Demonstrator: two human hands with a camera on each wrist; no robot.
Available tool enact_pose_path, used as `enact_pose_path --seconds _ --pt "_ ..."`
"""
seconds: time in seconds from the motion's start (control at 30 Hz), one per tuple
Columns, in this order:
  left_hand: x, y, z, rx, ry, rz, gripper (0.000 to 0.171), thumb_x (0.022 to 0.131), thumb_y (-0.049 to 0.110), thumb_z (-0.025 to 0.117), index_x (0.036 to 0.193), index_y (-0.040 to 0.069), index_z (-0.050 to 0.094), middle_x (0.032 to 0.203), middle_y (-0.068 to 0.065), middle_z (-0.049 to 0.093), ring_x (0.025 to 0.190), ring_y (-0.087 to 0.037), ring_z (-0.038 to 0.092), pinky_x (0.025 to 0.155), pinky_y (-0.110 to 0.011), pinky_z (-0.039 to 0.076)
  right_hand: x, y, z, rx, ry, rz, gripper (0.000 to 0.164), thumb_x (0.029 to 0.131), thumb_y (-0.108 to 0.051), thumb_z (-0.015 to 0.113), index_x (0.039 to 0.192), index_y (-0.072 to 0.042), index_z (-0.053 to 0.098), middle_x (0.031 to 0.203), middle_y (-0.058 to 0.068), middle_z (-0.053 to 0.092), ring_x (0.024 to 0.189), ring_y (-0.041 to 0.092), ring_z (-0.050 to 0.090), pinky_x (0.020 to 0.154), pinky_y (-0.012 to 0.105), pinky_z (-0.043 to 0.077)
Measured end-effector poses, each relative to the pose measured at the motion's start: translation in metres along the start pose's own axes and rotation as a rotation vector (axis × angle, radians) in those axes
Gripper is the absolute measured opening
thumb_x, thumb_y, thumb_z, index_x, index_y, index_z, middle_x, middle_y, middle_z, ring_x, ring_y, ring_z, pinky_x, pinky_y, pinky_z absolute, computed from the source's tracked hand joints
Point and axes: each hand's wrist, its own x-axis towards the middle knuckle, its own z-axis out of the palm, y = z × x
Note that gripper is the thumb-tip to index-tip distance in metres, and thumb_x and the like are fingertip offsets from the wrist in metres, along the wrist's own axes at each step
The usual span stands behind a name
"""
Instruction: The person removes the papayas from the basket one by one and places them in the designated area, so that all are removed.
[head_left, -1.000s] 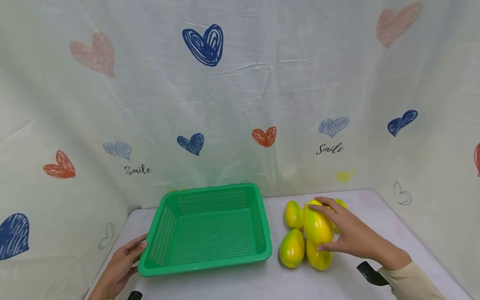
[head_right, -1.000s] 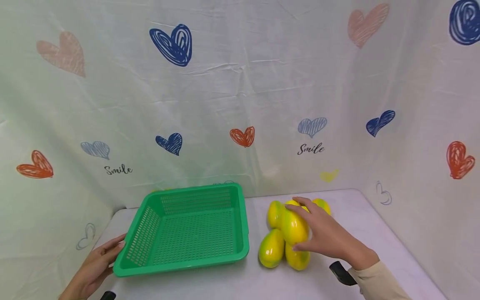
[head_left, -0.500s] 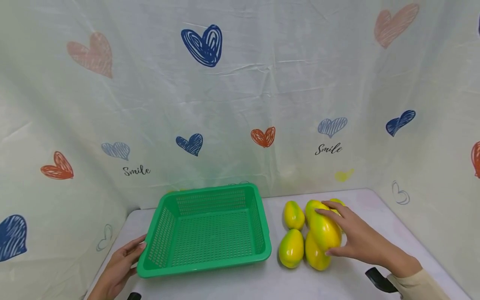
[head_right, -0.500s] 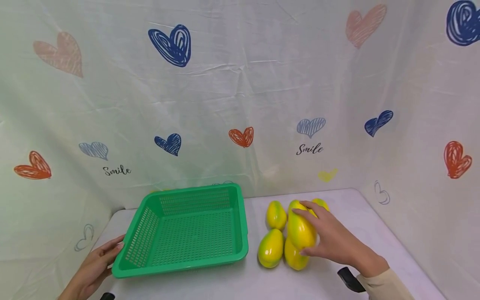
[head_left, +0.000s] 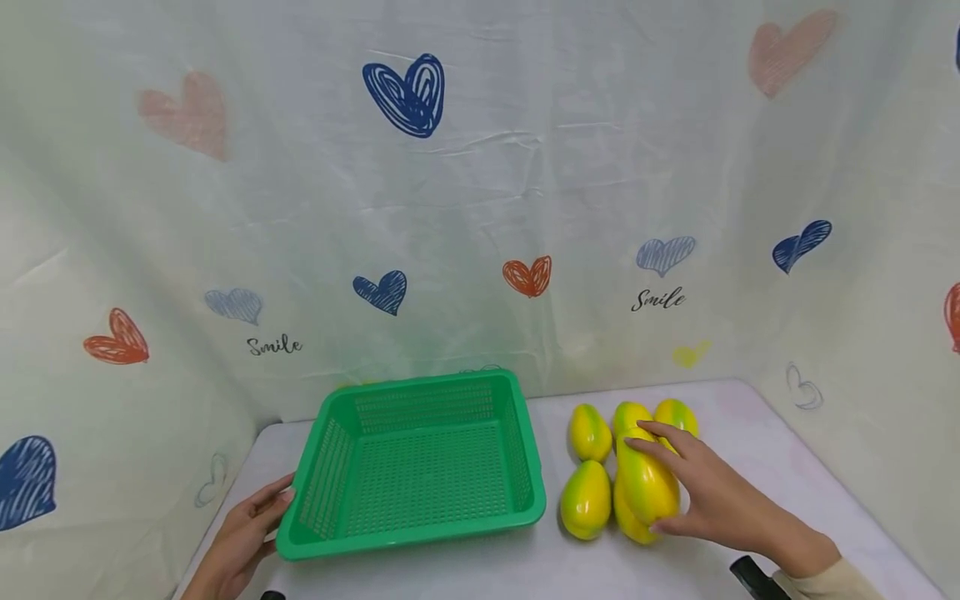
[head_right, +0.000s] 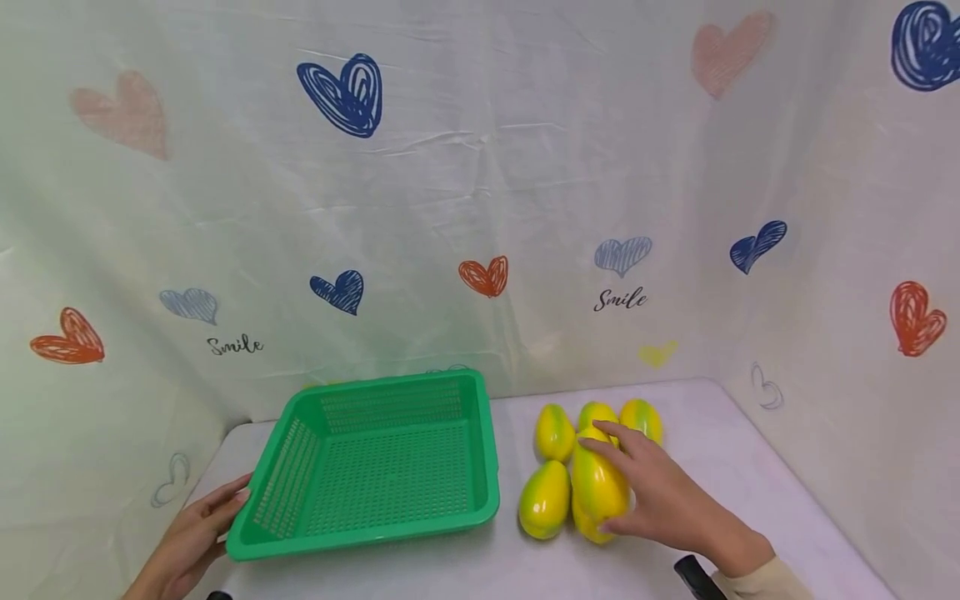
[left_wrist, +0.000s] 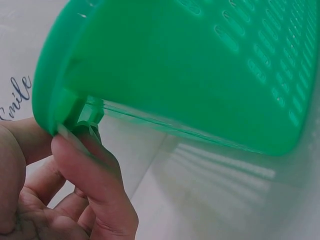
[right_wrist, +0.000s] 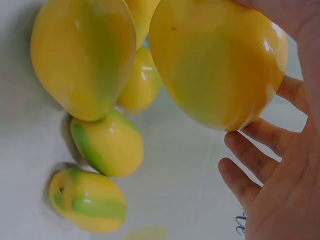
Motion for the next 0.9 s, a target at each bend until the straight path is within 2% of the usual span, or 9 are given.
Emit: enact_pose_path --seconds 0.07,0.17,0.23,0.3,0.4,0.6,0.8,0.9 --pt "-0.001 -0.002 0.000 0.005 -0.003 -0.008 0.065 0.113 0.026 0.053 0.164 -0.004 0.026 0.139 -0.024 0.060 0.095 -0.012 0.066 0.086 -0.039 0.059 0.001 -0.002 0.004 -0.035 0.024 -0.039 0.103 0.058 -0.036 0.104 0.149 -0.024 0.057 0.155 0.010 0.048 0.129 0.036 0.057 0.094 0.061 0.056" --pt "-0.001 -0.004 -0.001 -0.004 -0.009 -0.012 0.067 0.113 0.028 0.054 0.165 -0.002 0.025 0.149 -0.028 0.051 0.096 -0.012 0.065 0.086 -0.039 0.059 0.002 -0.005 0.010 -0.044 0.033 -0.071 0.105 0.058 -0.038 0.104 0.150 -0.026 0.055 0.155 0.009 0.049 0.128 0.033 0.058 0.093 0.058 0.057" --pt "-0.001 -0.005 -0.002 -0.009 -0.009 -0.007 0.067 0.113 0.029 0.054 0.165 -0.002 0.025 0.140 -0.022 0.059 0.095 -0.011 0.065 0.084 -0.038 0.059 0.003 -0.009 0.013 -0.030 0.026 -0.077 0.106 0.059 -0.038 0.103 0.152 -0.027 0.054 0.155 0.009 0.048 0.128 0.032 0.058 0.094 0.057 0.057" --pt "-0.001 -0.006 -0.003 -0.019 -0.015 0.000 0.068 0.113 0.029 0.054 0.165 -0.002 0.024 0.128 -0.009 0.066 0.094 -0.010 0.066 0.083 -0.037 0.059 0.005 -0.012 0.016 -0.018 0.017 -0.079 0.105 0.061 -0.039 0.103 0.152 -0.028 0.053 0.155 0.009 0.048 0.127 0.031 0.057 0.094 0.057 0.058" --pt "-0.001 -0.007 -0.004 -0.029 -0.018 0.000 0.067 0.113 0.027 0.054 0.165 -0.003 0.024 0.117 0.005 0.068 0.093 -0.009 0.066 0.081 -0.036 0.059 0.006 -0.016 0.019 -0.011 0.012 -0.082 0.104 0.062 -0.039 0.103 0.152 -0.028 0.054 0.156 0.009 0.048 0.128 0.031 0.057 0.094 0.056 0.058" --pt "0.001 -0.004 -0.002 -0.038 -0.011 -0.020 0.066 0.112 0.025 0.055 0.165 -0.002 0.025 0.127 -0.007 0.068 0.092 -0.008 0.066 0.083 -0.037 0.060 0.005 -0.021 0.020 -0.007 0.011 -0.069 0.102 0.061 -0.039 0.103 0.151 -0.028 0.055 0.156 0.008 0.048 0.128 0.031 0.057 0.095 0.056 0.058" --pt "0.001 -0.002 -0.003 -0.030 -0.027 -0.009 0.066 0.113 0.025 0.053 0.165 -0.003 0.024 0.114 0.007 0.069 0.092 -0.008 0.067 0.082 -0.036 0.060 0.000 -0.019 0.018 -0.011 0.006 -0.048 0.104 0.060 -0.038 0.103 0.151 -0.029 0.054 0.156 0.009 0.048 0.127 0.032 0.058 0.093 0.057 0.059" --pt "0.001 -0.002 -0.003 -0.033 -0.033 -0.007 0.066 0.113 0.024 0.053 0.165 -0.003 0.023 0.112 0.008 0.069 0.092 -0.008 0.067 0.082 -0.036 0.060 -0.002 -0.016 0.018 -0.034 0.019 -0.048 0.105 0.059 -0.038 0.104 0.151 -0.028 0.054 0.155 0.009 0.049 0.126 0.031 0.058 0.093 0.057 0.059"
